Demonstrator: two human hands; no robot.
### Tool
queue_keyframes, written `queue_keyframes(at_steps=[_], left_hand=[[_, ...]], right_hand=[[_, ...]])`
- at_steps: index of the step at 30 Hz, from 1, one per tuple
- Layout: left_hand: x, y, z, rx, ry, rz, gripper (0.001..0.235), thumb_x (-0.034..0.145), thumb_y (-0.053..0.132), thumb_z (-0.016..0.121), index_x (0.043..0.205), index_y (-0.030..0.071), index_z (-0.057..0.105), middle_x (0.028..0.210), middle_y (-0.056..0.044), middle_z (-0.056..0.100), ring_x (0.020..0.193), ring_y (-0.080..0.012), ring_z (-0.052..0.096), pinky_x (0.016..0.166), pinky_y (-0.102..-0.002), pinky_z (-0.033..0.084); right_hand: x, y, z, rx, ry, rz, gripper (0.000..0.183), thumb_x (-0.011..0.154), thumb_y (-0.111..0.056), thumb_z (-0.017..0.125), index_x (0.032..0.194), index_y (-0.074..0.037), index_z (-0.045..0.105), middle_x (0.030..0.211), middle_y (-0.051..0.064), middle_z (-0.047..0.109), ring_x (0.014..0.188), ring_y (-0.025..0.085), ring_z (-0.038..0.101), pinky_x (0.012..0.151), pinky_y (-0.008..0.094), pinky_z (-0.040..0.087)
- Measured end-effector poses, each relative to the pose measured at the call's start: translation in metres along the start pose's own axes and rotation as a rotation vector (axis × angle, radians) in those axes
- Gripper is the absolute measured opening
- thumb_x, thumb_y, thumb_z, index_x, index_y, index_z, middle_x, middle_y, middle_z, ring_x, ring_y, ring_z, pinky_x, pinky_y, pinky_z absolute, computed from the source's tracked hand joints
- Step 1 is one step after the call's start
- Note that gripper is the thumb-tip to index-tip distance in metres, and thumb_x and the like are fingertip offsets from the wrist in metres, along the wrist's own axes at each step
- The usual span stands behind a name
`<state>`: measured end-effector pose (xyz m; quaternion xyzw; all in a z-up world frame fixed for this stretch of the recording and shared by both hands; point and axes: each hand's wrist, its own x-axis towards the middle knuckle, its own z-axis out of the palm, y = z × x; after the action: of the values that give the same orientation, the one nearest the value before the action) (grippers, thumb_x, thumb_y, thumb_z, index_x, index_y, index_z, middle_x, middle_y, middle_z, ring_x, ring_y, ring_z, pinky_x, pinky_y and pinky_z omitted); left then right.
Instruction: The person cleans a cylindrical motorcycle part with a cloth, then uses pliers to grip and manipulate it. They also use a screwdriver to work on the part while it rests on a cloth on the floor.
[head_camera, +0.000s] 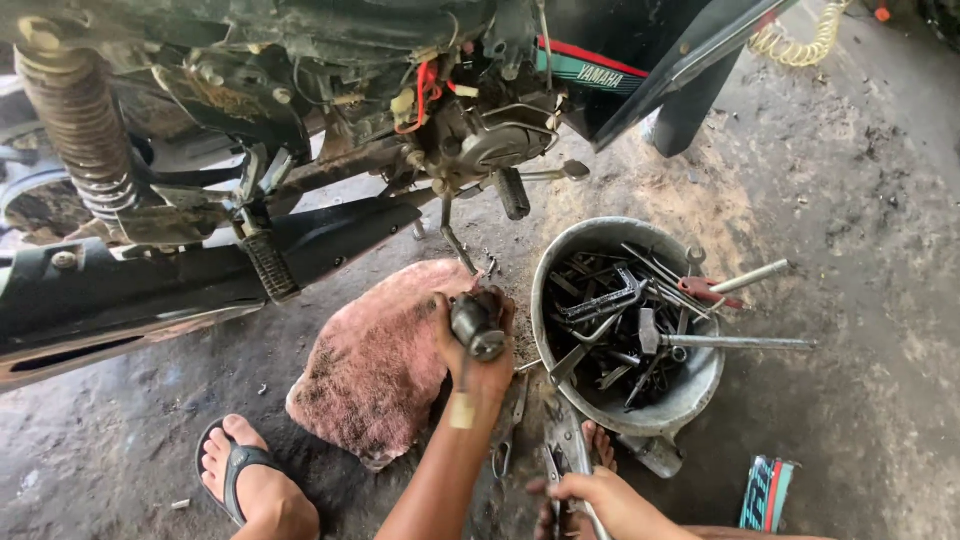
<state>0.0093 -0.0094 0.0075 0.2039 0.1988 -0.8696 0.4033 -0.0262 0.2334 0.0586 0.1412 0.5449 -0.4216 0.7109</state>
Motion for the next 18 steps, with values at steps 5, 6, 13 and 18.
queue_keyframes(at_steps=[5,6,13,18], left_hand=[[0.003,0.005,-0.003,-0.042,0.141,-0.014,0.045,0.093,0.054,0.068,0.105,0.011,0.061,0.092,-0.007,0.070,0.080,-0.0242,0.071,0.069,-0.036,0.059],[0.002,0.005,-0.001,0.013,0.165,-0.008,0.044,0.093,0.052,0.066,0.106,0.010,0.063,0.092,-0.009,0.072,0.076,-0.0238,0.069,0.067,-0.035,0.059],[0.022,-0.002,-0.032,0.022,0.082,-0.028,0.031,0.097,0.039,0.059,0.101,0.008,0.063,0.083,-0.010,0.067,0.071,-0.0261,0.064,0.064,-0.035,0.057],[0.012,-0.001,-0.020,0.072,0.114,-0.046,0.040,0.096,0.045,0.051,0.099,0.005,0.061,0.079,-0.011,0.064,0.071,-0.0272,0.064,0.062,-0.039,0.056]], right_hand=[[-0.010,-0.016,-0.006,-0.173,0.062,-0.052,0.028,0.088,-0.003,0.063,0.108,0.017,0.058,0.085,0.018,0.071,0.077,0.030,0.071,0.071,0.041,0.059],[-0.029,-0.032,0.020,-0.128,0.086,-0.154,0.035,0.084,-0.001,0.063,0.118,0.008,0.060,0.085,0.014,0.071,0.075,0.026,0.070,0.069,0.039,0.058],[-0.016,-0.009,0.005,-0.240,0.004,-0.253,0.038,0.086,-0.003,0.062,0.123,0.006,0.062,0.079,0.012,0.065,0.066,0.022,0.068,0.061,0.038,0.059],[-0.042,-0.022,0.038,-0.146,0.060,-0.115,0.038,0.088,-0.013,0.068,0.124,0.001,0.065,0.078,0.008,0.063,0.063,0.023,0.066,0.059,0.035,0.054]])
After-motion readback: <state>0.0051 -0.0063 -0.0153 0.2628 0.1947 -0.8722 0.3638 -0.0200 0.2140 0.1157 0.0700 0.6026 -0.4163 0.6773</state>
